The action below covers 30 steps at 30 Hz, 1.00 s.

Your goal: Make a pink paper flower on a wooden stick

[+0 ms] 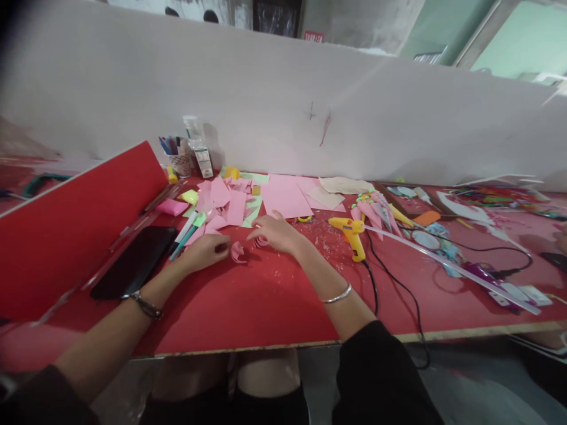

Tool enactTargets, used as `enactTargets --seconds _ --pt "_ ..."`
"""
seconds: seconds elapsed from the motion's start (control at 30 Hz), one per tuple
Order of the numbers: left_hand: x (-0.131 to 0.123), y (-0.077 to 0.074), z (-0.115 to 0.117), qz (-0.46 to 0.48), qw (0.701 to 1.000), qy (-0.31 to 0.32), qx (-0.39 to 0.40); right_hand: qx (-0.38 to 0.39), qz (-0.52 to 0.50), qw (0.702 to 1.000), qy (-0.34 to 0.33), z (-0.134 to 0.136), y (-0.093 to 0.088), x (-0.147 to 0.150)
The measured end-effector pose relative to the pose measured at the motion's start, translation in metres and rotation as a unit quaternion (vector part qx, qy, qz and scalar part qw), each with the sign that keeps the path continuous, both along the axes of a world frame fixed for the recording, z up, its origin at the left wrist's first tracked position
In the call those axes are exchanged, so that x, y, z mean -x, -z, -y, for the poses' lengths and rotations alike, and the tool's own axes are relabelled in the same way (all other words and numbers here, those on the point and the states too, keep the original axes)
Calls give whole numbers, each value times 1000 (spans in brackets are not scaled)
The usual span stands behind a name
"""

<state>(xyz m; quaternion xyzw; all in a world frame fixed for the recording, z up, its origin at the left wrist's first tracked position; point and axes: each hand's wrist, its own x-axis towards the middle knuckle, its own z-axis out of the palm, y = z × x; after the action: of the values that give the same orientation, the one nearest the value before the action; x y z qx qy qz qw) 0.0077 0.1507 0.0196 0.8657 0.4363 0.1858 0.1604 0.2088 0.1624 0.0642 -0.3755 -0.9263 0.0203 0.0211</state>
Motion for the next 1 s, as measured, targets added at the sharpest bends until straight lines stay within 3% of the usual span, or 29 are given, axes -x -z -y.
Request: enactTargets --seconds 0.23,0.6,0.67,0.77,0.87,1.0 --pt "-1 -1 2 12 1000 6 -1 1 55 998 33 1 -3 0" --pt "-2 -2 4 4 1000 2 -16 4 7 986 167 17 -10 -1" --pt "-3 -3 4 -5 1000 -3 -15 11 -56 986 158 20 -10 -7" --pt "-4 -4 5 -19 1000 -8 -13 76 -164 980 83 21 -3 -21" --pt "-5 -5 5 -32 999 -6 -10 136 -201 970 19 18 11 -30" --pt "-5 -5 4 -46 999 -13 -7 170 -226 959 16 16 24 -29"
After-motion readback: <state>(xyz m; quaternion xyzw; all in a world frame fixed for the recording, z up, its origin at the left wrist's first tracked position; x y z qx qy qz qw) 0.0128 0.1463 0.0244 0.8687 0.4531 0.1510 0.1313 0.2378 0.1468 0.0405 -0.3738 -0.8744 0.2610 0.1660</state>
